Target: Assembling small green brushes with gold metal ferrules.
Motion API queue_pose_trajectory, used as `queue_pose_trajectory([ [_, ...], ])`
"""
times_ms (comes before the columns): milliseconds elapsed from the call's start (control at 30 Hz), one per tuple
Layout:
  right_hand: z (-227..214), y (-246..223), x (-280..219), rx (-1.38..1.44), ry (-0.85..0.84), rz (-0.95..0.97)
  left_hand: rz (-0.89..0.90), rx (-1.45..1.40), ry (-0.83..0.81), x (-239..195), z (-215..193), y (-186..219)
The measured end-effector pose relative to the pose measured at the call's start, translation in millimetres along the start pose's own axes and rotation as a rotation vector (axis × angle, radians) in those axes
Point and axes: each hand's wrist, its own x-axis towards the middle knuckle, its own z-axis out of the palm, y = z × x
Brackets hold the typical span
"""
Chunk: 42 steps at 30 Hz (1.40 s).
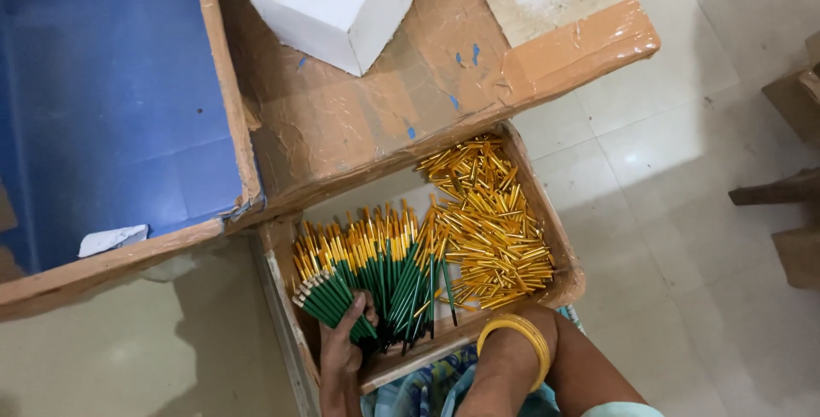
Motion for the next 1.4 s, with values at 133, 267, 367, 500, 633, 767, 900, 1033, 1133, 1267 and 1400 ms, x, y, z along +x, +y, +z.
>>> queue_pose_trajectory([
  [133, -9, 36, -4, -0.118, -0.02, 0.041, 0.024, 0.134, 0.005, -1, 7, -1],
  [267, -35, 75, 12, -0.239, -0.068, 0.04, 0.019, 0.338, 0.079, -16, 13, 8],
  [367, -78, 85, 25, -0.333, -0.112, 0.025, -0.131, 0.374, 0.118, -25, 15, 10],
  [500, -94, 206, 14, -0.448, 0.54, 0.081, -0.07, 0.459, 0.008, -26, -4, -14],
  [633, -99, 269, 20, -1.107, 0.333, 0.366, -0.04, 0.516, 0.029, -30, -1, -8],
  [767, -100, 284, 19, -1.218, 0.263, 0.316, -0.041, 0.54, 0.043, -30, 6, 4],
  [900, -109, 272, 15, -1.225, 0.244, 0.268, -0.043, 0.515, 0.082, -23, -3, 1],
  [1033, -112, 281, 9, -1.208, 0.323, 0.216, -0.059, 0.388, 0.092, -20, -1, -2],
  [1133, -112, 264, 10, -1.035, 0.346, 0.384, -0.068, 0.184, 0.032, -24, 27, 15],
  [1267, -99, 222, 9, -0.515, 0.758, 0.254, -0.087, -0.128, -0.155, -19, 55, 25],
  [1400, -71, 223, 3, 0.442, 0.855, 0.331, -0.18, -0.276, -0.198, -12, 65, 15],
])
